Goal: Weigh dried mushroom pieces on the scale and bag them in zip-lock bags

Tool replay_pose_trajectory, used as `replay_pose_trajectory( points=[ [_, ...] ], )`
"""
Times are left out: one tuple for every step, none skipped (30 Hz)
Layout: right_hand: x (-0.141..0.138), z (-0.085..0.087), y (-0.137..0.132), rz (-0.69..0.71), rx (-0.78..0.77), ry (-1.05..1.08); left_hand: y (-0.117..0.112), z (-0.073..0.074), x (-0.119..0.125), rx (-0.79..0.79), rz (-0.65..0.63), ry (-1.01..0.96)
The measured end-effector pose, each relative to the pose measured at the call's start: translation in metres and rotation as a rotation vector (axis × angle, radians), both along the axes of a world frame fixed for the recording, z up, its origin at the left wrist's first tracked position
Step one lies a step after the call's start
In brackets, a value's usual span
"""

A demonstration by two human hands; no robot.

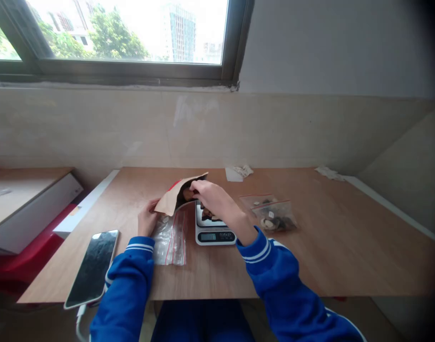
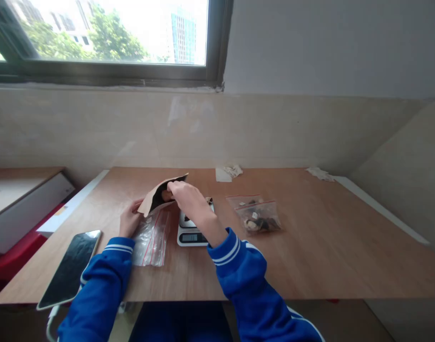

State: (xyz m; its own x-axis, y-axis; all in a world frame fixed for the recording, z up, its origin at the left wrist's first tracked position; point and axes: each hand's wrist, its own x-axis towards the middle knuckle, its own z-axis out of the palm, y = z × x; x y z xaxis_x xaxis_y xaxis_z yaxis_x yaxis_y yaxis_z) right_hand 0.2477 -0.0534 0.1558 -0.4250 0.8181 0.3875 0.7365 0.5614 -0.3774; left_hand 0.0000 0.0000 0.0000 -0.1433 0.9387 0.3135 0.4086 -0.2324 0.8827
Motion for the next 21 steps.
replay_pose_trajectory(
  points=[
    [0.007,0.002,-0.004,0.010,0.045,0.091,0.001,-0.001,-0.001,0.000,0.009,0.018],
    [0.014,0.003,-0.008,0.017,0.080,0.188,0.002,-0.003,-0.002,0.003,0.016,0.036],
    [0.021,0.002,-0.013,0.017,0.106,0.290,0.004,-0.005,-0.004,0.007,0.021,0.054],
    [0.028,0.001,-0.018,0.007,0.120,0.393,0.005,-0.007,-0.005,0.010,0.023,0.067],
    [0.034,-0.003,-0.022,-0.012,0.119,0.483,0.006,-0.009,-0.006,0.008,0.021,0.077],
    [0.040,-0.009,-0.027,-0.036,0.101,0.549,0.008,-0.011,-0.007,0.005,0.015,0.081],
    [0.045,-0.017,-0.031,-0.059,0.067,0.585,0.008,-0.012,-0.008,-0.001,0.006,0.083],
    [0.048,-0.027,-0.035,-0.077,0.022,0.589,0.009,-0.013,-0.008,-0.008,0.001,0.085],
    [0.051,-0.039,-0.039,-0.091,-0.023,0.567,0.009,-0.014,-0.008,-0.018,0.008,0.091],
    [0.052,-0.052,-0.042,-0.101,-0.062,0.526,0.009,-0.014,-0.008,-0.032,0.027,0.102],
    [0.052,-0.066,-0.044,-0.109,-0.085,0.475,0.009,-0.014,-0.008,-0.047,0.056,0.119],
    [0.051,-0.079,-0.045,-0.117,-0.084,0.429,0.009,-0.014,-0.008,-0.066,0.088,0.140],
    [0.049,-0.091,-0.046,-0.127,-0.069,0.381,0.009,-0.013,-0.008,-0.087,0.118,0.161],
    [0.047,-0.102,-0.046,-0.141,-0.042,0.337,0.009,-0.013,-0.007,-0.103,0.140,0.178],
    [0.045,-0.110,-0.045,-0.156,-0.013,0.294,0.009,-0.012,-0.007,-0.110,0.149,0.188],
    [0.043,-0.117,-0.043,-0.171,0.013,0.250,0.009,-0.012,-0.007,-0.110,0.153,0.191],
    [0.040,-0.122,-0.042,-0.187,0.035,0.208,0.009,-0.012,-0.006,-0.105,0.153,0.189],
    [0.039,-0.125,-0.040,-0.205,0.053,0.169,0.008,-0.011,-0.006,-0.098,0.154,0.185],
    [0.037,-0.127,-0.037,-0.223,0.067,0.133,0.008,-0.010,-0.005,-0.091,0.155,0.180],
    [0.036,-0.128,-0.035,-0.242,0.079,0.103,0.007,-0.009,-0.005,-0.089,0.159,0.176],
    [0.035,-0.129,-0.033,-0.261,0.089,0.080,0.007,-0.008,-0.004,-0.089,0.165,0.171]
  ],
)
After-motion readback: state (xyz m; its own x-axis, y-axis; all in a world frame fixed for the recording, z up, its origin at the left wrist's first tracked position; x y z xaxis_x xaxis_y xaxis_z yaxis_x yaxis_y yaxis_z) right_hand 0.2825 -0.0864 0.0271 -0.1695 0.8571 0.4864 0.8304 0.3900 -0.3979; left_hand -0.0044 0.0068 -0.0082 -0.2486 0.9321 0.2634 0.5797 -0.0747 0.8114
